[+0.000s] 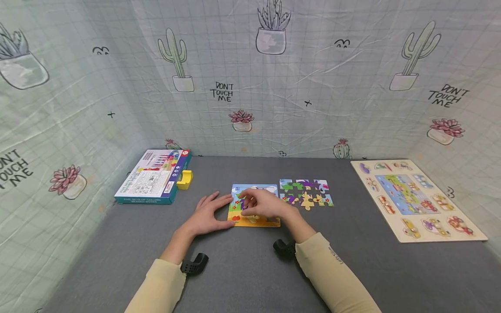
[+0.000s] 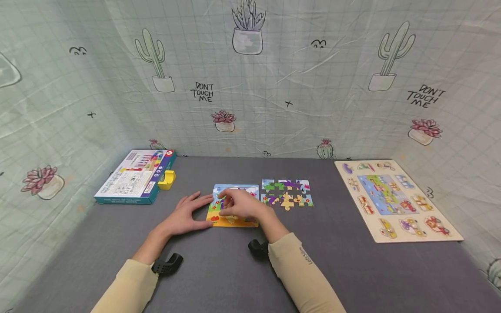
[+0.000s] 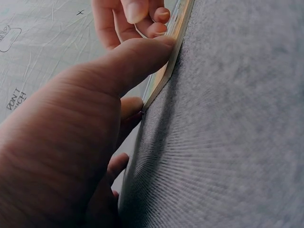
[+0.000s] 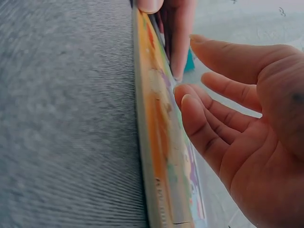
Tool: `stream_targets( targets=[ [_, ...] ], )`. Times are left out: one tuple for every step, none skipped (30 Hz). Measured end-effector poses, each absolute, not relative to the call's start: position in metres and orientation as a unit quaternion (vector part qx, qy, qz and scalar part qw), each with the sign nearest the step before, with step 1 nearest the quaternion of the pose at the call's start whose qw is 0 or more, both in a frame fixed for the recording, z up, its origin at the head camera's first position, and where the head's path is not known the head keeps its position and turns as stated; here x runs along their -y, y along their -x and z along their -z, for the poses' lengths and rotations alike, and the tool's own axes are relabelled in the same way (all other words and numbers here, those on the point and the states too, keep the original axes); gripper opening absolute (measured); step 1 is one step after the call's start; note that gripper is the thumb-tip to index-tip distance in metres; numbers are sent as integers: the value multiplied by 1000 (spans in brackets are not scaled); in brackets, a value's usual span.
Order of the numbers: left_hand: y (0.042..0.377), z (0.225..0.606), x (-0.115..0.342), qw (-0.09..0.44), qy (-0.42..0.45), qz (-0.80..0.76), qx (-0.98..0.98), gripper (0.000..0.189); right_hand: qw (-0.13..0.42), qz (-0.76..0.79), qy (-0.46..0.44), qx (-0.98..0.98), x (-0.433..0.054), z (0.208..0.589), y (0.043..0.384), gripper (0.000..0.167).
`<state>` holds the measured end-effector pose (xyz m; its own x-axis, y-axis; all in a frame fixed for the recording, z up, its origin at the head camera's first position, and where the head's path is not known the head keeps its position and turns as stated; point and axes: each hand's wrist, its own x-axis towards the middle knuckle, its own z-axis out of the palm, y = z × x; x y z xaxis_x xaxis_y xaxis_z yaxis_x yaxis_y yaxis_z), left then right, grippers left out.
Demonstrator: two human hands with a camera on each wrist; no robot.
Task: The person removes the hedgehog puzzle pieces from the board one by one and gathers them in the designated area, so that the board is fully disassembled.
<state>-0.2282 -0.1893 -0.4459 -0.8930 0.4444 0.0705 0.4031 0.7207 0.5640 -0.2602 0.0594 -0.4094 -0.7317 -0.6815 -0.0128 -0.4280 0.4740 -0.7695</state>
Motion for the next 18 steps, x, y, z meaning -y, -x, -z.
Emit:
stream_targets(
  targets=[
    [228,446,189,35,-230,-296,-927,78,161,391,328,-845,-59,410,260,45],
    [228,445,189,34,-231,-295,-926,79,162,388,325,-847,-58,410,260,44],
    [228,445,189,34,-231,-295,-927,79,161,387,324,-848,-58,411,260,43],
    [227,445,189,34,-232,-294,-927,79,160,387,323,-849,-57,412,259,42],
    [227,445,189,33,-233,-294,-926,79,160,385,322,-850,-57,413,259,42],
    [227,445,190,32,-234,-294,-926,79,159,385,322,-850,-56,413,259,41],
    [227,445,189,31,-235,-294,-926,79,159,385,323,-850,-56,414,258,40],
    [227,445,189,31,-236,-295,-925,79,157,384,323,-851,-56,414,258,39],
    [227,445,189,31,-236,-295,-925,79,153,382,326,-851,-55,414,258,38],
    [227,445,189,31,-236,-296,-925,79,150,380,327,-852,-54,414,258,38],
    [227,445,189,31,-236,-296,-925,79,146,375,329,-854,-53,415,257,37],
    [228,445,190,32,-236,-295,-925,79,142,370,330,-857,-52,415,257,37],
    [228,445,190,32,-236,-296,-925,79,136,363,331,-861,-51,415,256,36],
    [228,445,190,32,-236,-296,-925,79,133,356,330,-864,-50,415,255,36],
    [228,446,190,32,-235,-296,-925,79,129,350,328,-868,-49,415,255,36],
    [229,446,190,32,-235,-297,-925,79,127,345,325,-871,-48,416,254,36],
    [229,446,191,32,-235,-298,-925,79,126,339,322,-875,-46,416,253,35],
    [229,447,191,32,-235,-298,-924,79,124,336,318,-878,-45,416,252,35]
  ],
)
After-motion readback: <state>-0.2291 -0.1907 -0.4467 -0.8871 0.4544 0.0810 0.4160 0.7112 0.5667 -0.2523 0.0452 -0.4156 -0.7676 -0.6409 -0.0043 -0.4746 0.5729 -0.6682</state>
